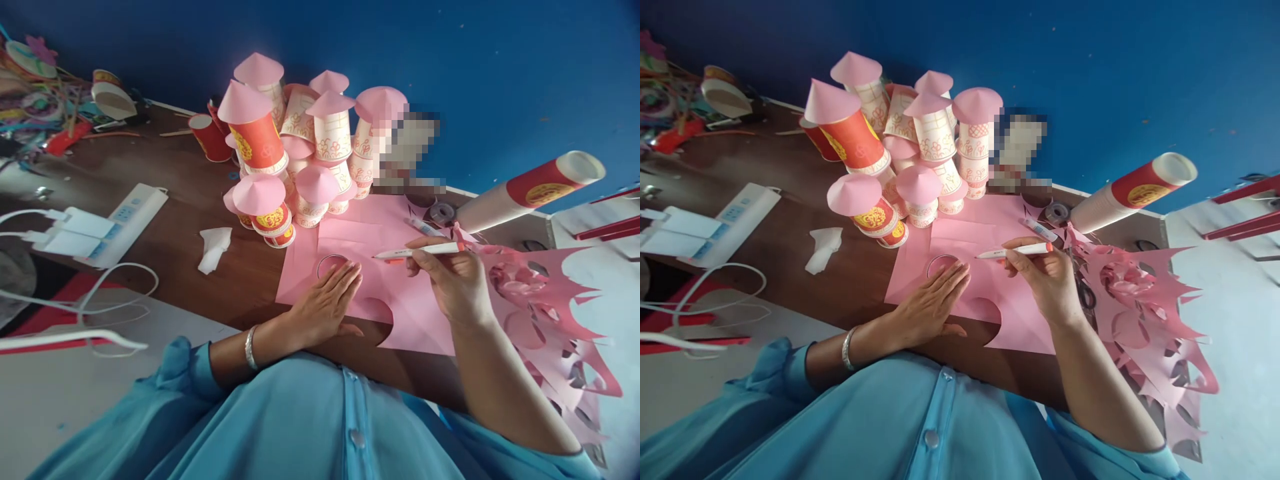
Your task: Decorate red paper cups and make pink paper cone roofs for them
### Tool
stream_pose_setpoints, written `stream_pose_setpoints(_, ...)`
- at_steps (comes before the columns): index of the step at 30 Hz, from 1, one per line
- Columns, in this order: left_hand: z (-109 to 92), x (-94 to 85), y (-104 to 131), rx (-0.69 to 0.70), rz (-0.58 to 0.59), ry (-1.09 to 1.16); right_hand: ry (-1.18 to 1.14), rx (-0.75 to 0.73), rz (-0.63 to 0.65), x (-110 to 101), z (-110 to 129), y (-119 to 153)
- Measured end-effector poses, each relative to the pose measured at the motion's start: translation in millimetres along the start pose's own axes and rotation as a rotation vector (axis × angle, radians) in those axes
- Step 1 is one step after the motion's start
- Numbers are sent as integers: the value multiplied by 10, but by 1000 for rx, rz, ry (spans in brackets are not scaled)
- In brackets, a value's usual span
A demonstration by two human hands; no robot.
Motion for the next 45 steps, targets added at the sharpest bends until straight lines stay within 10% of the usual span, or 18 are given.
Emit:
stream_pose_setpoints(13, 80, 123, 105, -37, 16, -32, 95, 5, 162, 517, 71, -246)
stream_pose_setpoints(24, 69, 119, 110, -40, -22, -8, 303, -65, 620, 1297, -131, -407)
stream_pose_setpoints(38, 72, 122, 106, -48, -8, -15, 231, -1, 854, 1601, -336, -575)
stream_pose_setpoints(45, 83, 89, 97, -29, -7, 0, 360, -91, 701, 1360, -257, -669)
Point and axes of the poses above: each hand's wrist, its own y-axis away from the middle knuckle, its own x-axis out of the palm, z = x × y, the point moved 4 cm from there along -y, towards the middle knuckle, and after that the axes turned 14 degrees about -z, right-handed, at the moved point
